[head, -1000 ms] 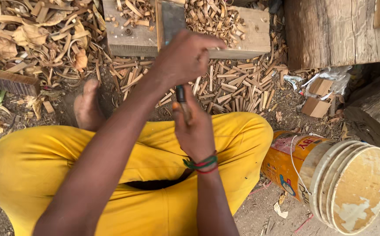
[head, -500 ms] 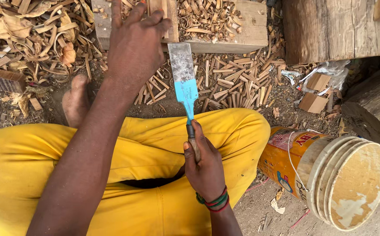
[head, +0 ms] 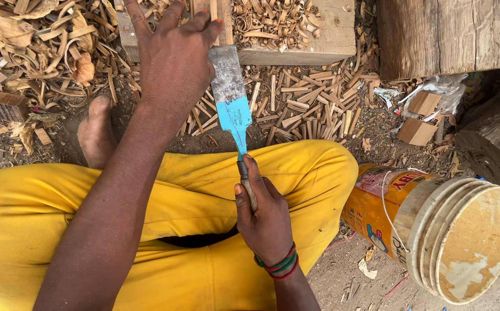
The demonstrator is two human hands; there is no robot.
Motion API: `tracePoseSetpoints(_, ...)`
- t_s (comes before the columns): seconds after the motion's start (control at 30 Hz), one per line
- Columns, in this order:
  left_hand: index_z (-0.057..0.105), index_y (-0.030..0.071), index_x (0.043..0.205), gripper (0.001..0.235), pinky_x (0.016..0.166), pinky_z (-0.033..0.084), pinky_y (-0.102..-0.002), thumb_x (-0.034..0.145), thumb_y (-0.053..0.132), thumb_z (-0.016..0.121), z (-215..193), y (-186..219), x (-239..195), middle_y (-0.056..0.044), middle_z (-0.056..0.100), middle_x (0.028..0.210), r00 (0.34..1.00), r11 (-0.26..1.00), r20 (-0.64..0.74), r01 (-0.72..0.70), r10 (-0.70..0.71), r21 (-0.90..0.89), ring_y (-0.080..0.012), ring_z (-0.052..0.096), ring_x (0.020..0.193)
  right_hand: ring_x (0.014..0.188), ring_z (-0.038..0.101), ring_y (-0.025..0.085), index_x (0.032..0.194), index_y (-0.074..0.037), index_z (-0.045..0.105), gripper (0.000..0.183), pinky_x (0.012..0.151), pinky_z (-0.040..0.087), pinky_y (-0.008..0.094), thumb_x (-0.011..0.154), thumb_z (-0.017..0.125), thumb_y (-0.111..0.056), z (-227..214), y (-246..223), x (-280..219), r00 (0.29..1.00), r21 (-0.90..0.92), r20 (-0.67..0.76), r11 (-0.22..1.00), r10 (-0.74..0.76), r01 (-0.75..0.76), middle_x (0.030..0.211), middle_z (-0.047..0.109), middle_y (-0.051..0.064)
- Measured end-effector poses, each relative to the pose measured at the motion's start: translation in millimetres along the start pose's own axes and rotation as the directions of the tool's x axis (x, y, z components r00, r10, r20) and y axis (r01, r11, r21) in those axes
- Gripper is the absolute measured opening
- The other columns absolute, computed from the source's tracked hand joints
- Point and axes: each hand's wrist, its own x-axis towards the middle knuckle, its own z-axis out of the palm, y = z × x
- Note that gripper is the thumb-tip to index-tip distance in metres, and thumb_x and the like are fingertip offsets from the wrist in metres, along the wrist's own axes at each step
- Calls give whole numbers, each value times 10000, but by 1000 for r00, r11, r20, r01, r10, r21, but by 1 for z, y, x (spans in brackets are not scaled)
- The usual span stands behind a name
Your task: The person sits cross-legged on the ground and uses a chisel to carve a small piece of wood held between their legs. They repeatedly strike the chisel with their hand to shave off wood, creating wood shavings that accumulate on the ground.
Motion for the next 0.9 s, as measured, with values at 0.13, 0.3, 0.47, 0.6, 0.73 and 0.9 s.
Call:
tracePoseSetpoints(0.13,723,199,1343,537,1183,46,-781,839,27,791,3,1,-1,-20,696,1386,1000,1000,-20,1,-1,1,-276,541,1422,738,674,307,1502,-27,501,513,684,545,368,1010,634,-89,-1,-3,3,1000,-25,15,999,22,-22,896,664,180)
tracePoseSetpoints(0.3,718,194,1356,526,1183,34,-769,852,92,827,7,-2,-5,-21,695,1388,1000,1000,-18,0,0,12,-280,547,1420,702,690,275,1502,-44,500,519,661,553,357,1002,626,-104,-3,-9,2,991,-5,49,992,125,-125,898,681,172)
tracePoseSetpoints(0.47,706,223,1383,507,1198,29,-772,907,87,816,11,-1,-4,-16,684,1383,1000,999,-9,-2,2,48,-277,535,1437,852,741,294,1504,-22,498,502,735,572,349,1024,622,-101,-2,-8,2,1000,11,12,1000,23,-23,1021,708,202)
tracePoseSetpoints(0.6,702,208,1383,561,1173,46,-778,846,103,826,10,-2,-3,-29,678,1447,1000,1000,-1,11,-11,-9,-291,532,1415,785,733,295,1489,-32,514,500,706,572,361,1008,626,-107,-1,-7,2,994,8,34,994,107,-107,966,708,197)
tracePoseSetpoints(0.73,698,202,1386,561,1174,56,-783,849,107,829,8,-1,-4,-23,676,1447,1000,1000,13,15,-15,-2,-294,539,1409,837,736,303,1493,-23,508,495,733,575,363,1019,626,-99,-1,-7,2,999,4,10,999,37,-37,997,707,203)
tracePoseSetpoints(0.9,697,216,1391,577,1169,63,-784,840,113,835,6,-1,-3,-9,671,1448,1000,1000,2,8,-8,23,-278,541,1407,763,711,288,1494,-30,511,505,696,563,356,1007,628,-97,-2,-7,2,997,3,28,997,78,-78,937,692,189)
